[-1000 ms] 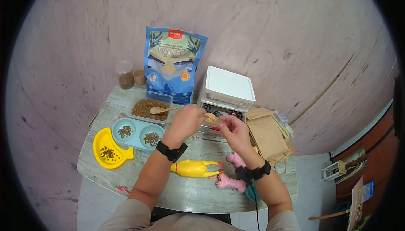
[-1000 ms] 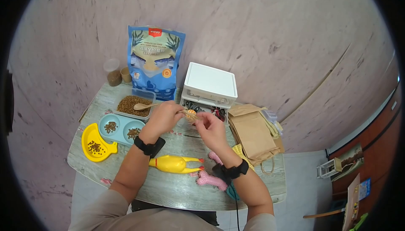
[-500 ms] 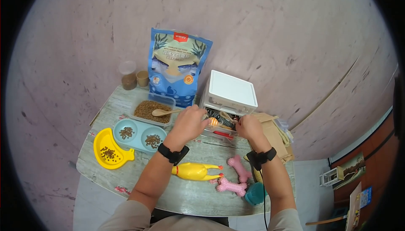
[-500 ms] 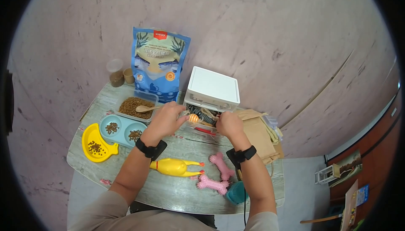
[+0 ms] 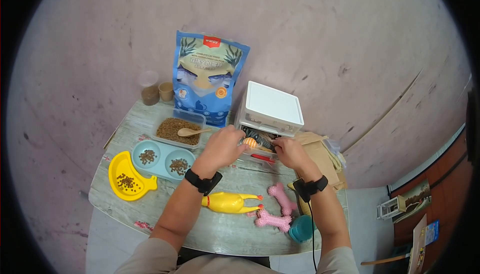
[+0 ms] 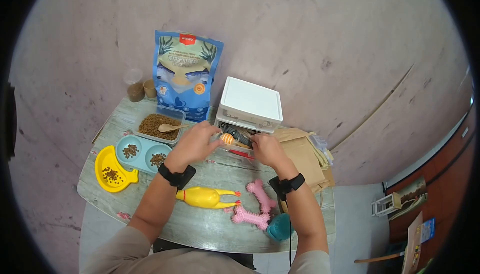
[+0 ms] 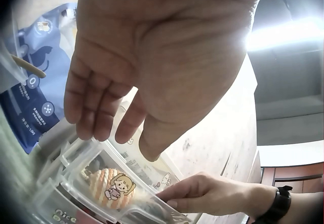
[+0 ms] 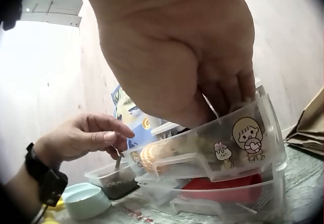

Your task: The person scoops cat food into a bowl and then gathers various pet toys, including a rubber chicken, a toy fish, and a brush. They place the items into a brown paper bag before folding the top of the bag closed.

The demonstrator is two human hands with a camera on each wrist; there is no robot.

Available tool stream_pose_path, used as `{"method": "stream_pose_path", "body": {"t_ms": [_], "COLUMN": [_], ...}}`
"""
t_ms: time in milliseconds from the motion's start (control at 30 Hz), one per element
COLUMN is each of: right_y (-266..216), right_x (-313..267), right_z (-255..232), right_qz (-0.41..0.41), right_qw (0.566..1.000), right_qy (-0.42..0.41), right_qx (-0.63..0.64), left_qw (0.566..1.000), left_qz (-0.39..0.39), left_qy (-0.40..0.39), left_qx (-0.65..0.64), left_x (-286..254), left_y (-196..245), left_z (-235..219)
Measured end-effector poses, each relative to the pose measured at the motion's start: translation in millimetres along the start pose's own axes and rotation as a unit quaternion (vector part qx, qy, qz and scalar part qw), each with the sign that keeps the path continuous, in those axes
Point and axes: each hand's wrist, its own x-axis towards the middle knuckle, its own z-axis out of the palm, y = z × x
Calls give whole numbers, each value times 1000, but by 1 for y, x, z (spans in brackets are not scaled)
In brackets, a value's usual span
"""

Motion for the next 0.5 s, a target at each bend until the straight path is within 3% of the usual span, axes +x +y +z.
{"method": "stream_pose_path", "body": {"t_ms": [167, 200, 267, 500], "right_y": [-38, -41, -47, -34], "right_x": [-27, -33, -46, -26], "right_z": [-17, -11, -1, 15], "right_qz": [-90, -89, -65, -42], "right_qw": [982, 982, 993, 999], "right_qy": [168, 168, -33, 10], "right_qx": [-6, -7, 96, 28], "left_qw": [1000, 1000, 1000, 1000], "left_qz": [0, -4, -10, -3], "left_qy": [14, 21, 17, 17], "left_qx": [6, 4, 5, 1], "left_x": [-1, -1, 1, -1], "left_y": [-6, -7, -7, -8], "left_z": [-3, -3, -5, -6]}}
